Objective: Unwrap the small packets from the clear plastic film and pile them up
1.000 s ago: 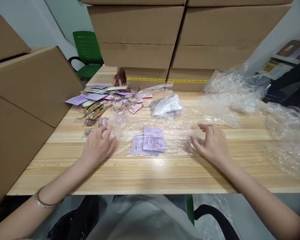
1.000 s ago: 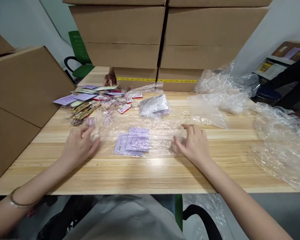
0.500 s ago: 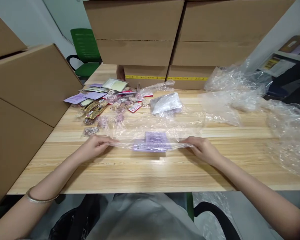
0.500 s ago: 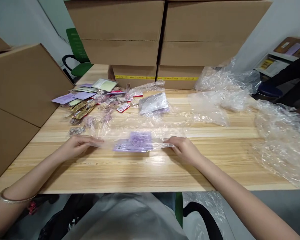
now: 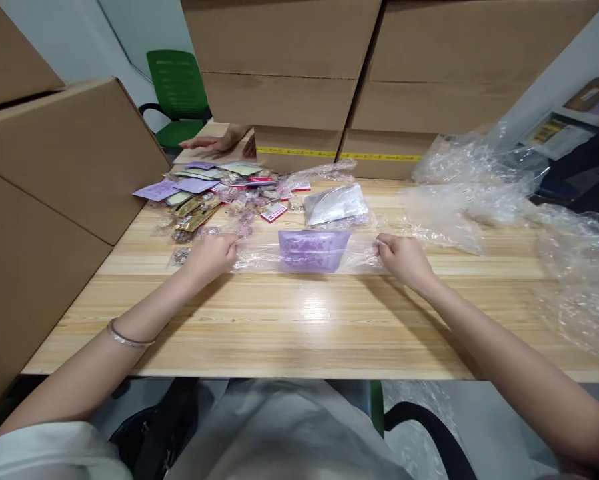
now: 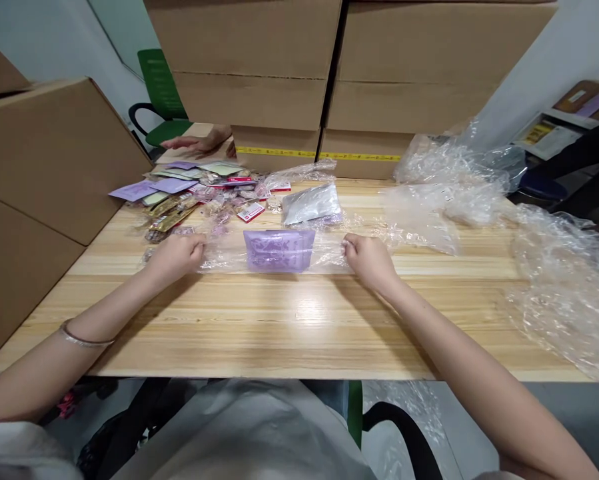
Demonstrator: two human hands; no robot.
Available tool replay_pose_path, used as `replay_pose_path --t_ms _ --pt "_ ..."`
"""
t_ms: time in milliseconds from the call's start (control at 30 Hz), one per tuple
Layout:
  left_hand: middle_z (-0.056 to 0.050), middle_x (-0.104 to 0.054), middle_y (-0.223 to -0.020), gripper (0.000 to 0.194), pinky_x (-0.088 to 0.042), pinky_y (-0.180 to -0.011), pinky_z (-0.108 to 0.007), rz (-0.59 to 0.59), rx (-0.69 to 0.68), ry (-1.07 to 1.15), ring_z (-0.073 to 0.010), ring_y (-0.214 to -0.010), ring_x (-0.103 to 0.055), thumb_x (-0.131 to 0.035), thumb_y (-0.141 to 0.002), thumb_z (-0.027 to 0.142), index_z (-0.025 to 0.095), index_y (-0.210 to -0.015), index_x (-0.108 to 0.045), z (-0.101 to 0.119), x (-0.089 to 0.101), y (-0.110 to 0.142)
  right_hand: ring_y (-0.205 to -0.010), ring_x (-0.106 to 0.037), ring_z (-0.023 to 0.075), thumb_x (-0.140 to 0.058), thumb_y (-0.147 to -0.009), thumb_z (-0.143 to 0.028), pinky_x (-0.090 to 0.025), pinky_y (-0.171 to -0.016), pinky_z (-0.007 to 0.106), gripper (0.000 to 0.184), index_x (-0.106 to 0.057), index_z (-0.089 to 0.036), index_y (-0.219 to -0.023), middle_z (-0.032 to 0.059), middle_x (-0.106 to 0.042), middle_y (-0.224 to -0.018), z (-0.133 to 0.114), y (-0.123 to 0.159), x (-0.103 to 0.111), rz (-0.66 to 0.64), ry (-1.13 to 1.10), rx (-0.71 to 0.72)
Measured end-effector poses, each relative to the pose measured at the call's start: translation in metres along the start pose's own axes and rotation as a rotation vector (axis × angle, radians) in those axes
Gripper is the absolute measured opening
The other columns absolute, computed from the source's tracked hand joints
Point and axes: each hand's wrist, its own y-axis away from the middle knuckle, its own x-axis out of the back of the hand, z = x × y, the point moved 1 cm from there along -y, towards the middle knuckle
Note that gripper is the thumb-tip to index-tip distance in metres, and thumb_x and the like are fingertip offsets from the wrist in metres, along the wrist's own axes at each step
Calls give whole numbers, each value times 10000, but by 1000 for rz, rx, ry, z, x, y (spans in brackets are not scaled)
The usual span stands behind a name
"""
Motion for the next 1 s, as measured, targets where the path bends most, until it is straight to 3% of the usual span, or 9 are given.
replay_pose_path --t_ms 200,300,367,500,600,700,800,900,1000 --pt "-177 -742 -924 320 -493 -775 -387 -149 -70 -98 -316 -878 -703 -429 -877 240 139 -1008 -702 4 -19 -12 -796 -672 306 -430 -837 -264 -428 -647 343 280 -695 -176 -820 145 -722 -804 4 -12 -18 -189 367 -43" --pt "-174 -730 -952 343 -505 -759 -404 -159 -92 -98 -318 -848 -704 -419 -891 251 141 -1113 -655 2 -24 -1 -748 -683 327 -447 -862 -317 -469 -637 386 326 -668 -145 -1029 156 -718 -787 13 3 -25 -177 414 -35" --pt "-200 -684 -1100 389 -508 -788 -423 -76 -129 -84 -320 -902 -691 -422 -891 251 121 -1217 -590 -2 -20 12 -771 -687 346 -469 -865 -351 -501 -660 432 404 -610 -108 -1156 173 -718 -837 19 18 -20 -84 368 -3" --pt "-182 -493 -1416 522 -361 -1081 -523 258 -463 69 -339 -1279 -500 -527 -858 289 179 -1366 -481 -2 -6 39 -1204 -566 382 -559 -843 -403 -475 -951 537 630 -453 -95 -1382 234 -580 -1320 20 46 -6 99 193 447" --pt "-125 -423 -1509 571 -230 -1180 -533 185 -701 205 -303 -1401 -373 -556 -879 321 243 -1431 -432 6 -10 46 -1366 -444 298 -544 -871 -294 -423 -1077 478 635 -376 -171 -1471 155 -452 -1493 13 57 -10 -30 65 723" --pt "-110 -510 -1457 468 -330 -1146 -472 57 -699 226 -251 -1341 -467 -444 -943 223 220 -1409 -482 13 -26 39 -1284 -543 242 -448 -927 -183 -478 -1035 409 466 -497 -195 -1390 117 -573 -1391 9 56 -23 -27 38 718" --pt "-87 -674 -1246 361 -450 -1038 -378 83 -651 272 -208 -1158 -611 -379 -965 178 194 -1227 -627 16 -32 34 -1008 -685 230 -403 -962 -185 -554 -819 352 292 -660 -203 -1099 93 -716 -1117 9 54 -28 25 93 684" --pt "-70 -726 -997 317 -512 -831 -298 130 -540 361 -188 -938 -669 -363 -956 184 176 -1007 -675 17 -23 34 -680 -658 189 -390 -936 -178 -476 -573 280 253 -626 -203 -848 62 -698 -798 7 54 -23 102 108 566" --pt "-63 -686 -819 306 -459 -666 -282 150 -375 344 -194 -775 -648 -345 -906 152 175 -817 -637 23 -12 32 -588 -597 176 -390 -885 -172 -388 -520 262 209 -573 -208 -790 42 -654 -711 1 48 -17 170 96 423"
